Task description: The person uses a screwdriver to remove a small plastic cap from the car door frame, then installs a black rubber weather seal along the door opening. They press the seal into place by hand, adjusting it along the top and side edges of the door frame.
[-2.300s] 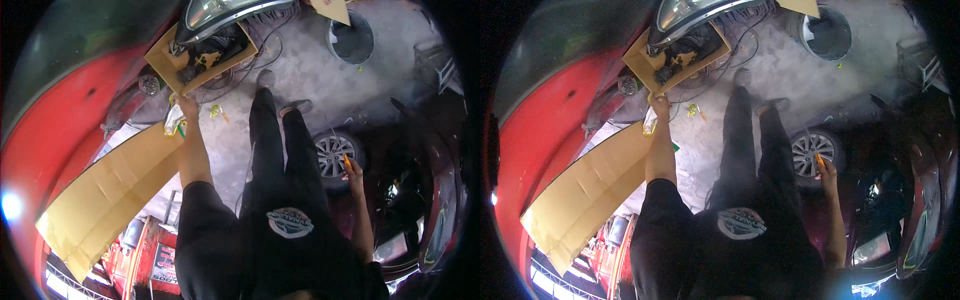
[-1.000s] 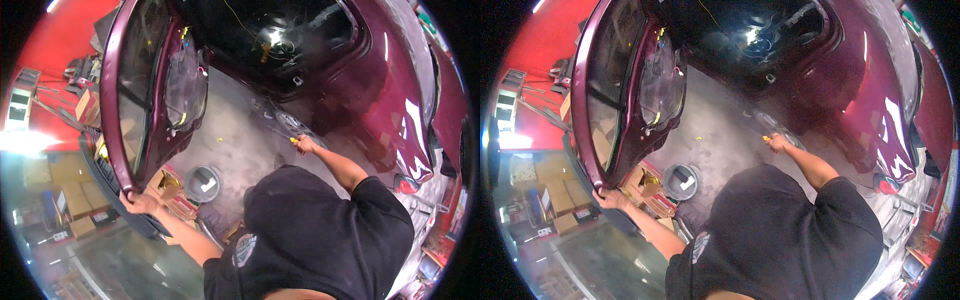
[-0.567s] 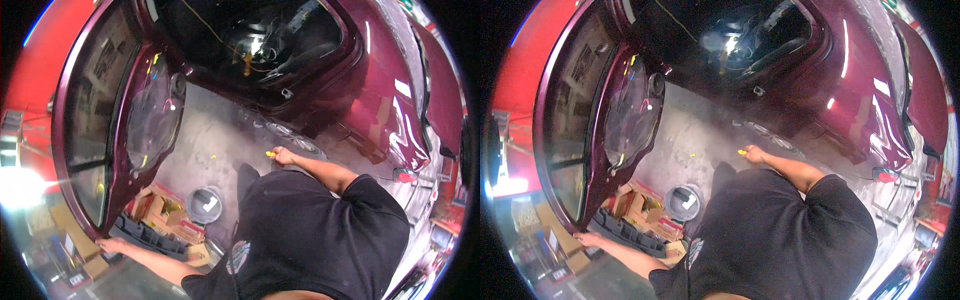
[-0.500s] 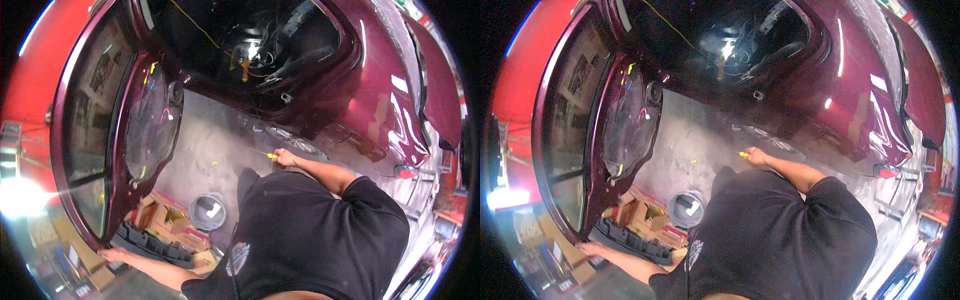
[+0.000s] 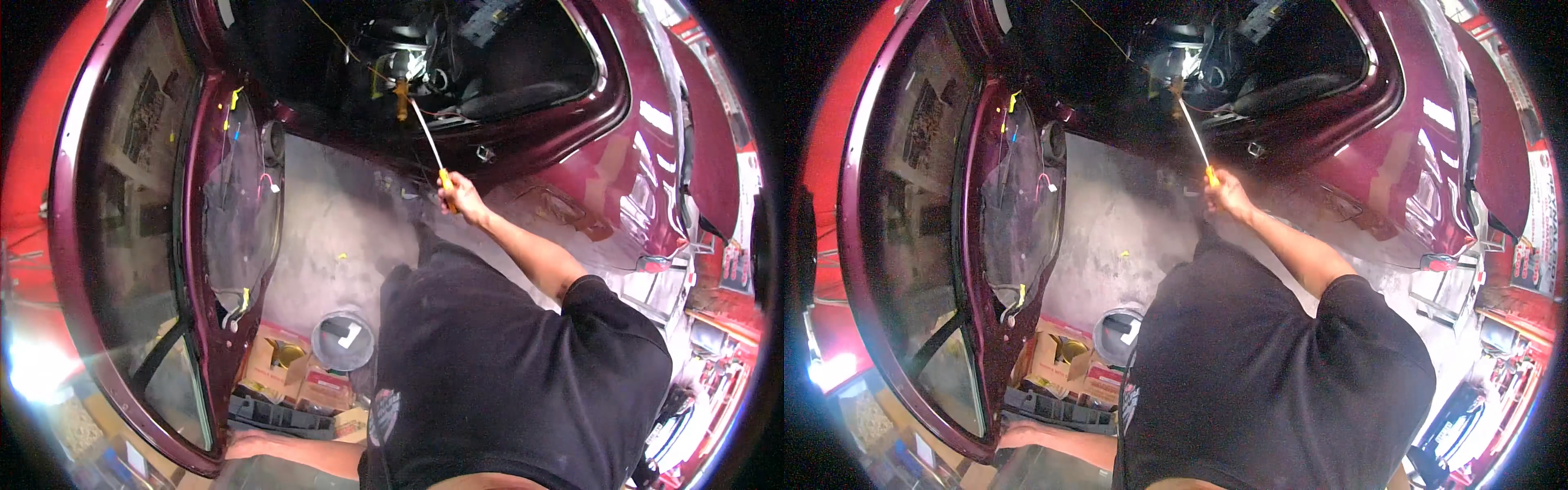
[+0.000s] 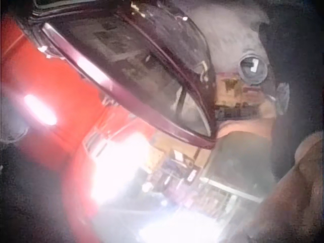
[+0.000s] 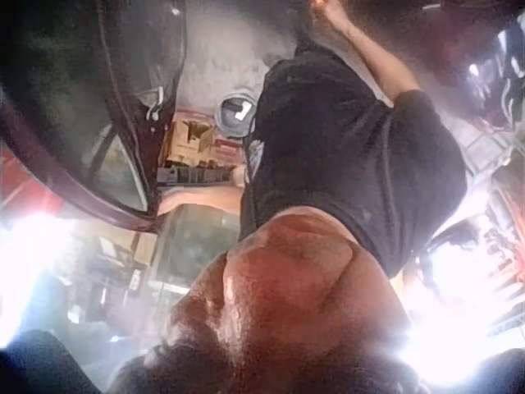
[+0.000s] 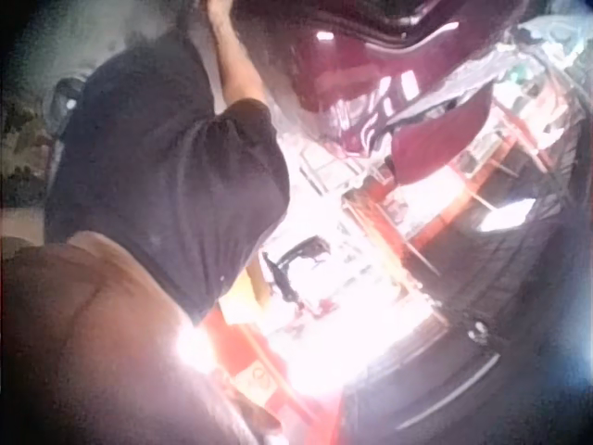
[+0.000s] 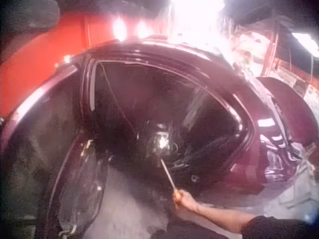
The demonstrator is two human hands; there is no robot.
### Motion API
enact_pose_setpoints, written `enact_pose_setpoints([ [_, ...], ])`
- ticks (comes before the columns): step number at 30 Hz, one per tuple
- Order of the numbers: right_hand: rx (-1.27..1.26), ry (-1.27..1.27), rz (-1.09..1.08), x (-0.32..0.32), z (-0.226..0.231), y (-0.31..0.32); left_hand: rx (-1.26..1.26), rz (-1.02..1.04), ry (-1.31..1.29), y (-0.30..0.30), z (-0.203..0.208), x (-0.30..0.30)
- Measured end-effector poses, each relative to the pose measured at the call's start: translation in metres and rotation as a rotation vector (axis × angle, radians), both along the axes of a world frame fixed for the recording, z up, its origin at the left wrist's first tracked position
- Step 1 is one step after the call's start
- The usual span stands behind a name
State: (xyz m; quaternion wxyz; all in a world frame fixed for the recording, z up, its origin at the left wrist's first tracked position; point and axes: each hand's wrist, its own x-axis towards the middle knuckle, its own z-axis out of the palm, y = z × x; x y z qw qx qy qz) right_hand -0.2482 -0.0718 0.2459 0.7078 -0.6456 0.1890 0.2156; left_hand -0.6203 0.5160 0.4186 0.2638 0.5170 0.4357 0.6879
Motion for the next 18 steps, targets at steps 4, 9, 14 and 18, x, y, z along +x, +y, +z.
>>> enact_pose_setpoints([
  [4, -0.213, -0.174, -0.048, 0.067, -0.009, -0.004, -0.398, -0.048, 0.144, -0.018, -0.076, 0.006],
  [9, -0.149, -0.442, -0.271, 0.154, 0.001, 0.018, -1.209, -0.406, 0.304, -0.120, -0.194, 0.076],
  [14, -0.150, -0.322, 0.176, 0.211, -0.001, 0.065, -1.151, -1.207, 0.627, -0.235, -0.206, 0.219],
  [18, -0.036, -0.398, 0.078, 0.237, -0.005, 0.088, -0.837, -1.506, 0.911, -0.263, -0.207, 0.344],
])
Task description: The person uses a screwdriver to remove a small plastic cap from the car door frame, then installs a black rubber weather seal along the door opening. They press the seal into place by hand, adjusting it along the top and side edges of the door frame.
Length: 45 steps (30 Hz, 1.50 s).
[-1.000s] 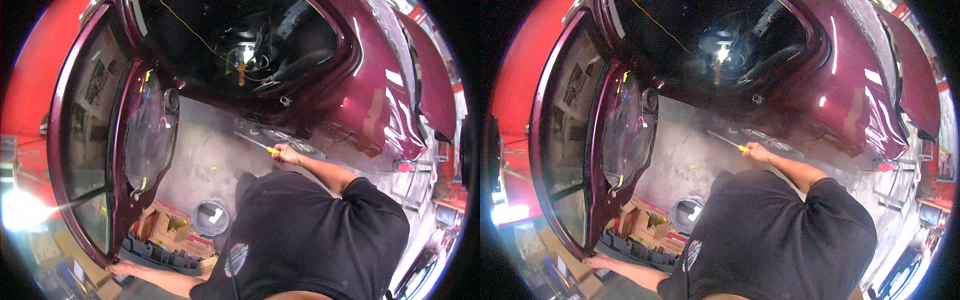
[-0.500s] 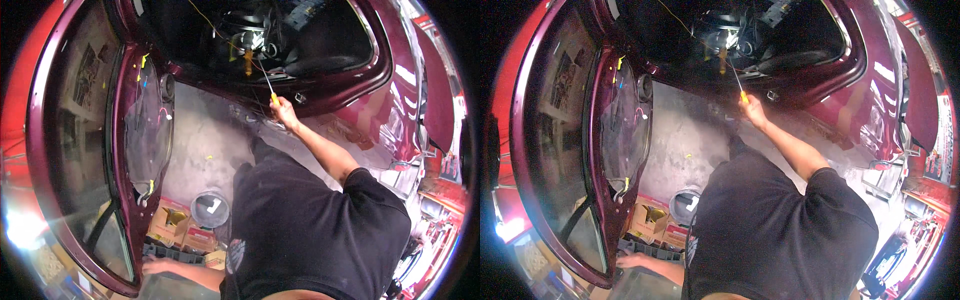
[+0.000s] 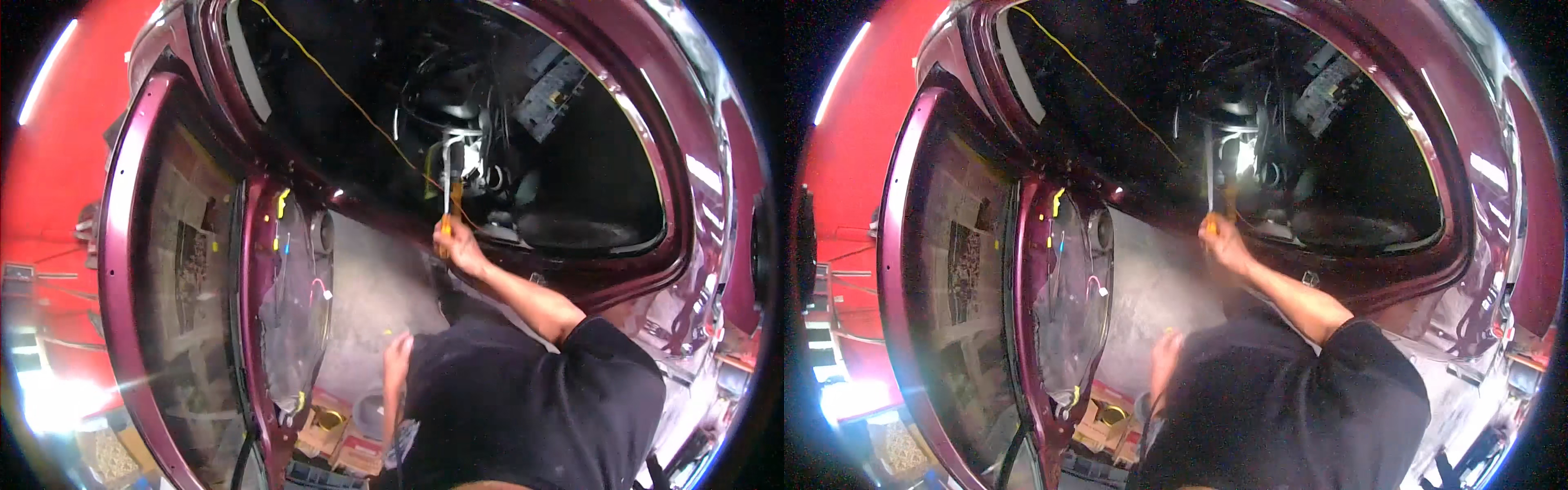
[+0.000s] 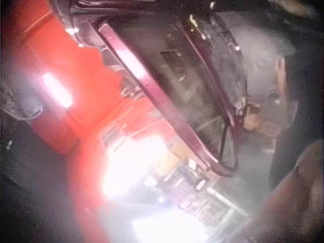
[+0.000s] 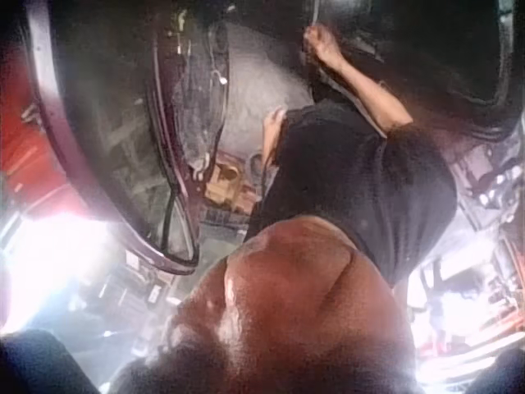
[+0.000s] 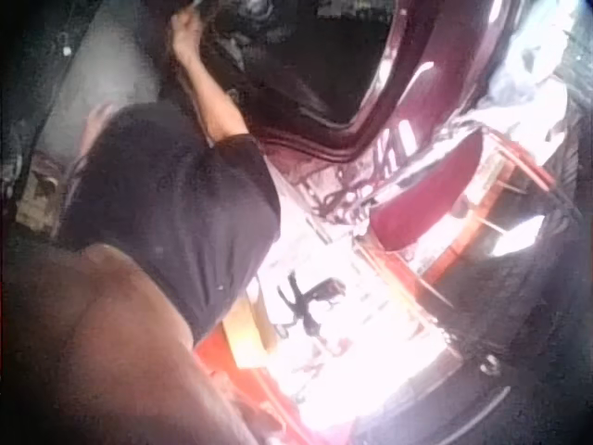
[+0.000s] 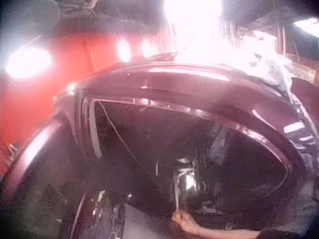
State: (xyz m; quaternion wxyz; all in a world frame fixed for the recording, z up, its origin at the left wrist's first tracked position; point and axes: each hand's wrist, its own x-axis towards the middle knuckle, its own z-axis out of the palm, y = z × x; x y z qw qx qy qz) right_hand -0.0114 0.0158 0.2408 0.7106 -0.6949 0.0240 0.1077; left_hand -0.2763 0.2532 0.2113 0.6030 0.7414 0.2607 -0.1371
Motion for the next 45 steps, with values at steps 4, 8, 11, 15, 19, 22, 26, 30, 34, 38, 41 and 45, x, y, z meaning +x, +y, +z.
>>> enact_pose_setpoints([
  [4, -0.014, 0.202, -0.209, 0.066, 0.012, -0.027, -0.130, 0.131, 0.049, -0.005, 0.011, 0.071],
  [8, -0.132, 0.262, -0.261, 0.134, -0.070, -0.078, 0.021, 0.019, 0.055, 0.008, -0.037, 0.057],
  [11, -0.499, 0.314, -0.145, 0.171, -0.083, -0.075, 0.241, -0.179, 0.124, 0.023, -0.072, 0.023],
  [15, -1.217, -0.033, 0.011, 0.222, -0.141, -0.085, 0.267, -0.314, 0.163, 0.038, -0.092, 0.020],
  [19, -1.420, -0.510, 0.073, 0.283, -0.183, -0.125, 0.306, -0.428, 0.167, 0.073, -0.115, 0.039],
  [22, -1.432, -0.429, 0.162, 0.328, -0.152, -0.075, 0.285, -0.440, 0.228, 0.088, -0.126, 0.045],
  [26, -1.470, -0.248, 0.061, 0.360, -0.187, -0.087, 0.303, -0.480, 0.190, 0.100, -0.126, 0.051],
  [30, -1.597, -0.344, -0.165, 0.313, -0.254, -0.167, 0.154, -0.529, 0.323, 0.142, -0.142, 0.049],
  [34, -1.327, -0.302, -0.226, 0.232, -0.172, -0.077, 0.233, -0.692, 0.317, 0.152, -0.160, 0.087],
  [38, -1.161, -0.648, -0.228, 0.150, 0.008, 0.020, 0.414, -0.809, 0.196, 0.141, -0.186, 0.142],
  [41, -0.959, -0.720, 0.027, 0.080, 0.234, 0.020, 0.353, -1.043, 0.018, 0.120, -0.172, 0.220],
  [45, -1.319, -1.403, -0.578, 0.052, 0.394, -0.041, 0.381, -1.047, -0.419, 0.111, -0.212, 0.290],
])
